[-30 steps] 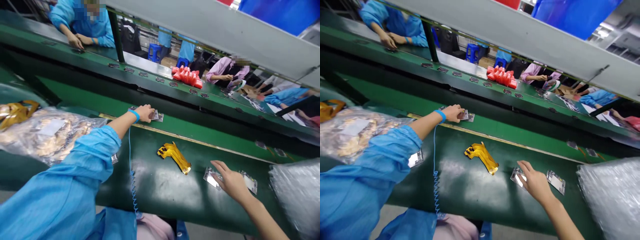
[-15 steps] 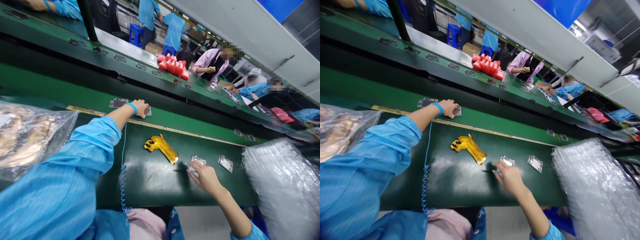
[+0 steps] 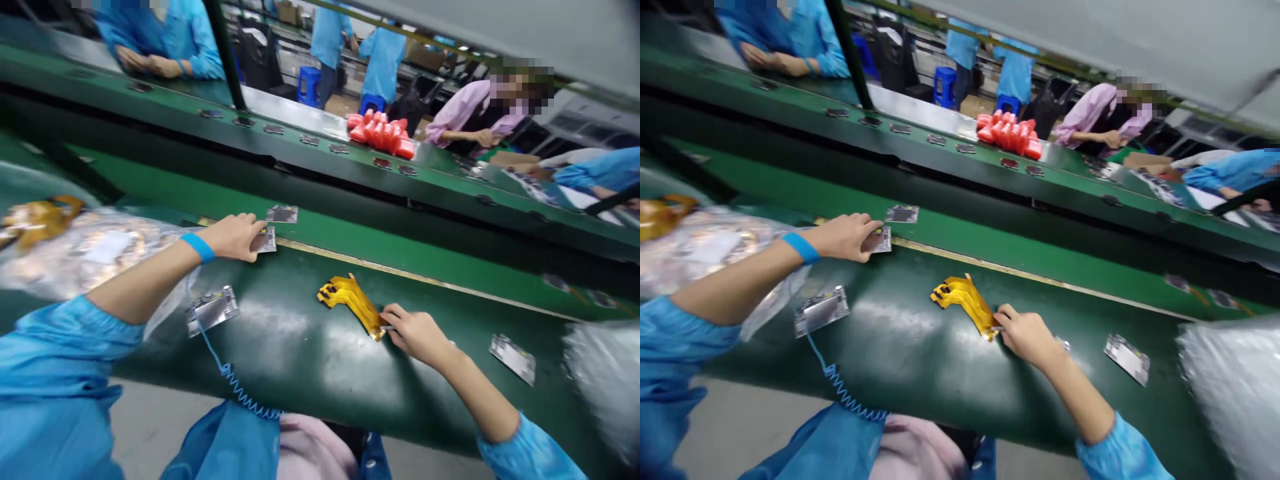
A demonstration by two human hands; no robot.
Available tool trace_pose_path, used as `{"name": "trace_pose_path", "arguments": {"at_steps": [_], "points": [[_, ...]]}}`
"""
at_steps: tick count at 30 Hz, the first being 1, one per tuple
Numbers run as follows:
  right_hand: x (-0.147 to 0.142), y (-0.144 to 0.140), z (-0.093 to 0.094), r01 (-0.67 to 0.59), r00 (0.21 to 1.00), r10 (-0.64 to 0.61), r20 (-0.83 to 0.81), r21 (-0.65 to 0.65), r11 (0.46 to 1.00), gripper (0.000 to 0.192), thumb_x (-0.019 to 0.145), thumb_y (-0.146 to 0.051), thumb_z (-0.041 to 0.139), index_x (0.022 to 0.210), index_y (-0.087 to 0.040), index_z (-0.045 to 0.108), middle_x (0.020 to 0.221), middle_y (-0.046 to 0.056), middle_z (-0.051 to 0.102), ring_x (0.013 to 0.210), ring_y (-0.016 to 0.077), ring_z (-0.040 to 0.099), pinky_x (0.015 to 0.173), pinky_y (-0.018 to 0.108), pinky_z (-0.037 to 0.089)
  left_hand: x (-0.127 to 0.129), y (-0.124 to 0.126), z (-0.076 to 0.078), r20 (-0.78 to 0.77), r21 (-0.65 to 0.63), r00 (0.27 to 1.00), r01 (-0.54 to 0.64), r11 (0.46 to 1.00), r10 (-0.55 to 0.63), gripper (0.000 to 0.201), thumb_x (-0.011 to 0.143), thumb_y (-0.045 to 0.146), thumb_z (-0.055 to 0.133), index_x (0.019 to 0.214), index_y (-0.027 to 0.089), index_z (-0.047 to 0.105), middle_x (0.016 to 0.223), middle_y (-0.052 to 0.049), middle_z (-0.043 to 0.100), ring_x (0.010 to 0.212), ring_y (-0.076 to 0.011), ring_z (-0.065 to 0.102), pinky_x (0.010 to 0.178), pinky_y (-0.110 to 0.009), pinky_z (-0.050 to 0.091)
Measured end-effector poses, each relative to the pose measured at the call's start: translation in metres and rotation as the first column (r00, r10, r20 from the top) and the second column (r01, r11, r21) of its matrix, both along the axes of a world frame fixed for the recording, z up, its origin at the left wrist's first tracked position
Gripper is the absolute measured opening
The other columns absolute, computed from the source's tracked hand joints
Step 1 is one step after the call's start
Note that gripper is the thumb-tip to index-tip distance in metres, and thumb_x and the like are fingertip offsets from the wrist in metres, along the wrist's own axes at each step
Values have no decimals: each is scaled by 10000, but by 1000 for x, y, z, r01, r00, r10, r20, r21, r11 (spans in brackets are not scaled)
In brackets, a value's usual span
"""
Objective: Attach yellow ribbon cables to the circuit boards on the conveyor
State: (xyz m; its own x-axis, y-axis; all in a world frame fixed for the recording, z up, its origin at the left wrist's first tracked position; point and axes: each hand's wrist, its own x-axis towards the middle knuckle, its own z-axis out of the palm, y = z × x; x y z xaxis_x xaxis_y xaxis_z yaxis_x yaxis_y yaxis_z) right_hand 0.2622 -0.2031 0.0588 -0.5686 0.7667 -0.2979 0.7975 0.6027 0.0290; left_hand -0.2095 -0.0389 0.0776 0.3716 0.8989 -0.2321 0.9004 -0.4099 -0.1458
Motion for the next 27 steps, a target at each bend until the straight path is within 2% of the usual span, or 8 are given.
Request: {"name": "trace_pose_path", "arguments": {"at_steps": [6, 11, 14, 16, 19, 22, 25, 27], "points": [[7, 5, -10, -111, 993, 113, -25, 57, 992, 251, 914, -112, 538, 1079, -179, 715, 1199, 106, 735, 708, 178, 728, 646, 290, 520, -30, -47, -8, -38, -30, 999, -14, 999, 13, 796, 780, 407, 655, 1507, 117, 507, 1267, -207, 647, 1175, -386, 627, 983, -422, 459], [0, 4, -1, -54, 998, 54, 30, 1, 999, 226, 942, -131, 535, 1080, -161, 710, 1183, 105, 738, 801, 198, 750, 691, 296, 525, -40, -66, -15, -5, -46, 1000, -6, 999, 6, 772, 785, 420, 694, 1482, 120, 556, 1229, -208, 669, 1096, -380, 657, 994, -449, 448], [-6, 4, 6, -3, 998, 5, 69, -36, 999, 245, 961, -157, 537, 1137, -167, 707, 1249, 106, 726, 868, 198, 753, 722, 283, 520, -49, -68, -14, 88, 5, 995, 49, 999, -50, 784, 844, 409, 683, 1514, 45, 504, 1347, -259, 635, 1165, -417, 636, 1024, -512, 445], [-10, 5, 9, 12, 995, -7, 95, -50, 999, 268, 966, -166, 540, 1178, -172, 704, 1269, 106, 721, 887, 201, 751, 732, 278, 516, -48, -69, -13, 178, 38, 977, 114, 993, -119, 747, 890, 423, 662, 1509, 37, 502, 1501, -288, 540, 1274, -458, 585, 1047, -564, 444], [-16, 5, 12, 32, 990, -22, 142, -72, 997, 280, 966, -156, 535, 1185, -171, 710, 1252, 107, 727, 894, 211, 751, 738, 281, 515, -30, -72, -13, 324, 114, 920, 192, 975, -219, 639, 980, 454, 574, 1506, 96, 521, 1620, -233, 449, 1407, -435, 500, 1116, -576, 418], [-16, 5, 11, 86, 986, -75, 148, -73, 994, 287, 964, -147, 522, 1170, -169, 721, 1227, 105, 740, 899, 221, 754, 755, 288, 526, 2, -78, -16, 427, 171, 852, 253, 952, -303, 577, 1011, 474, 523, 1486, 150, 571, 1594, -186, 503, 1426, -383, 501, 1156, -534, 415], [-8, 2, 6, 199, 979, -197, 53, -31, 980, 313, 962, -160, 512, 1190, -189, 725, 1236, 94, 752, 919, 222, 760, 775, 291, 541, 32, -83, -18, 543, 198, 764, 287, 937, -348, 521, 1019, 473, 496, 1439, 196, 632, 1555, -154, 556, 1397, -355, 541, 1150, -503, 452], [0, 1, 2, 298, 951, -296, -90, 9, 954, 336, 958, -168, 500, 1197, -207, 732, 1237, 87, 762, 969, 227, 760, 809, 298, 552, 48, -86, -18, 625, 194, 698, 294, 936, -349, 487, 1026, 449, 488, 1417, 206, 649, 1524, -137, 589, 1378, -330, 562, 1146, -482, 468]]}}
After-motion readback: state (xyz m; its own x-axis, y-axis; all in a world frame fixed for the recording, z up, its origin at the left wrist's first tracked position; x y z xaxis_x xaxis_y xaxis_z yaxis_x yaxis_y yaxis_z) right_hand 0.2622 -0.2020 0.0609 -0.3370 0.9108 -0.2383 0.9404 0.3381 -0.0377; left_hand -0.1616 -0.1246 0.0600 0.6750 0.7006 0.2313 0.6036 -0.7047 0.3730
